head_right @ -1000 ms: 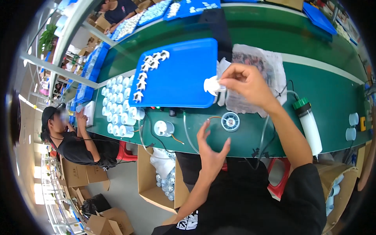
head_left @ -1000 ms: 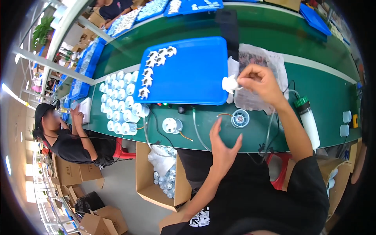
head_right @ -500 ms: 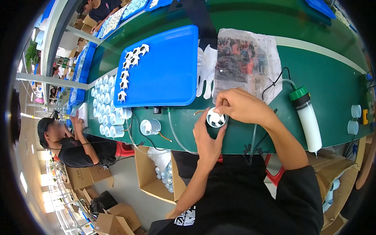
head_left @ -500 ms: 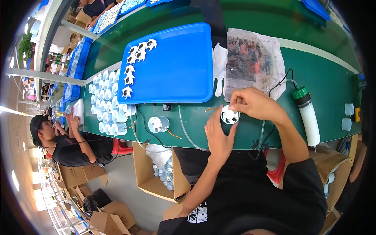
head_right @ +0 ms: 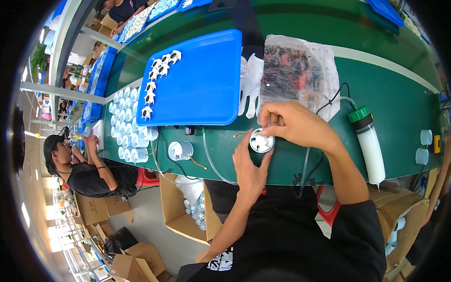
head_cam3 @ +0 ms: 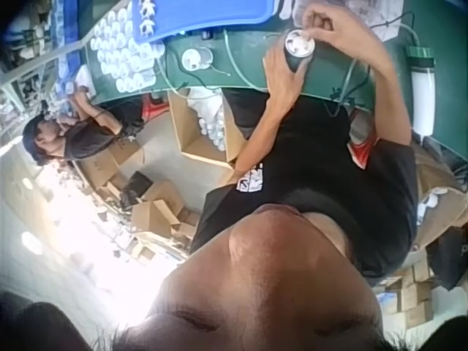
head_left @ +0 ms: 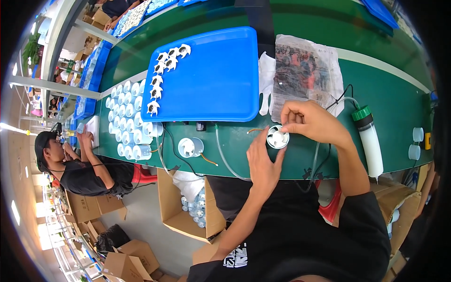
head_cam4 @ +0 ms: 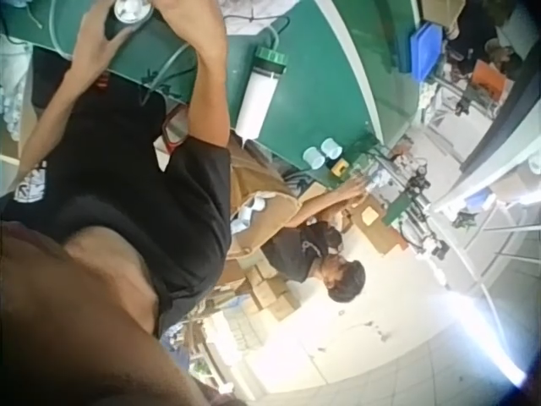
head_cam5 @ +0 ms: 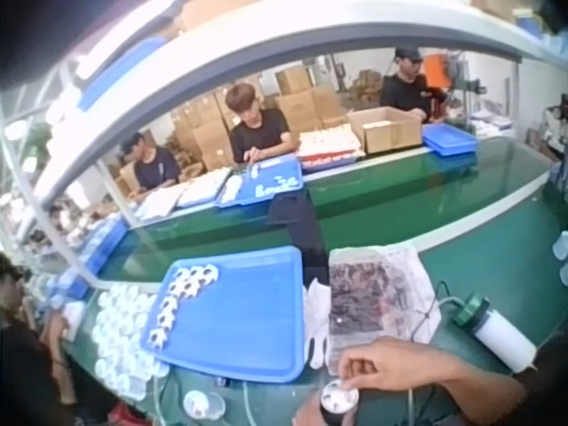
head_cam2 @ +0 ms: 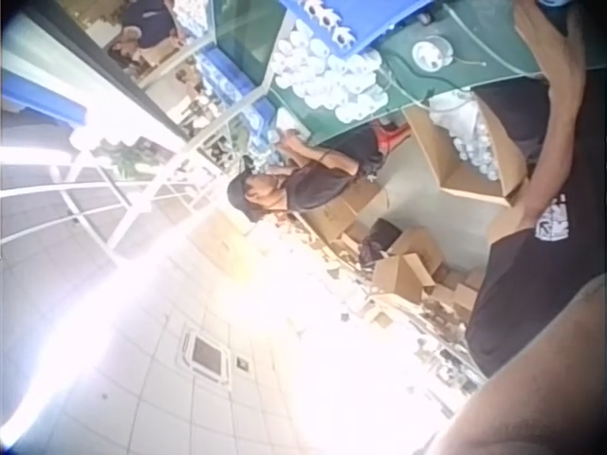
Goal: The person applies adhesive to small circular plastic housings using an adhesive dispenser, then inserts white components into the housings by hand at an assembly station.
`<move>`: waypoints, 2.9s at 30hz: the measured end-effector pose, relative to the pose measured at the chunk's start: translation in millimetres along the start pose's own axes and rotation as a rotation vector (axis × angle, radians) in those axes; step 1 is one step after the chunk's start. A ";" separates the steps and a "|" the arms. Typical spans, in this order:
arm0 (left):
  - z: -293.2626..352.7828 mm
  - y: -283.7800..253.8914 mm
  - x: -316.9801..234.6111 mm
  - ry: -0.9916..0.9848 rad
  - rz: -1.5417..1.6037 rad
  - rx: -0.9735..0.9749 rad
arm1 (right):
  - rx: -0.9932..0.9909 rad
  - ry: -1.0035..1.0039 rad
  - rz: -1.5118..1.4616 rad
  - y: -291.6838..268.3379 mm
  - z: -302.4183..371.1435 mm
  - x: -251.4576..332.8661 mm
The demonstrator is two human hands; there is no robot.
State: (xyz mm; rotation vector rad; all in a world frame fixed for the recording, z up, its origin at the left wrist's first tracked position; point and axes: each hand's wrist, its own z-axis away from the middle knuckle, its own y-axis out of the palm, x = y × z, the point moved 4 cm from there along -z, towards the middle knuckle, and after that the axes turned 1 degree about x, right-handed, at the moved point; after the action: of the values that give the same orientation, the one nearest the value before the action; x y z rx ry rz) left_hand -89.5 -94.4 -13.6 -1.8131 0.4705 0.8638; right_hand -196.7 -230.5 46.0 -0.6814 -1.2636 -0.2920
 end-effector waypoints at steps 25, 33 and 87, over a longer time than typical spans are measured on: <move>-0.9 2.7 -5.6 0.023 -0.005 -0.003 | -0.138 -0.255 0.619 21.9 9.0 4.4; 1.6 0.0 -0.9 0.016 -0.016 -0.045 | -0.404 -0.405 0.267 6.2 2.6 7.8; -65.4 -463.1 210.3 -0.493 -0.825 -0.152 | -0.543 -0.510 0.524 19.7 -5.9 1.5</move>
State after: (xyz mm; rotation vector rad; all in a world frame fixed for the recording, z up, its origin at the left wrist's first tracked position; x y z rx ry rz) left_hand 380.3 44.6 137.7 -1.6231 -0.6381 0.7159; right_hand -180.7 -218.7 40.6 -1.5951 -1.4344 -0.0150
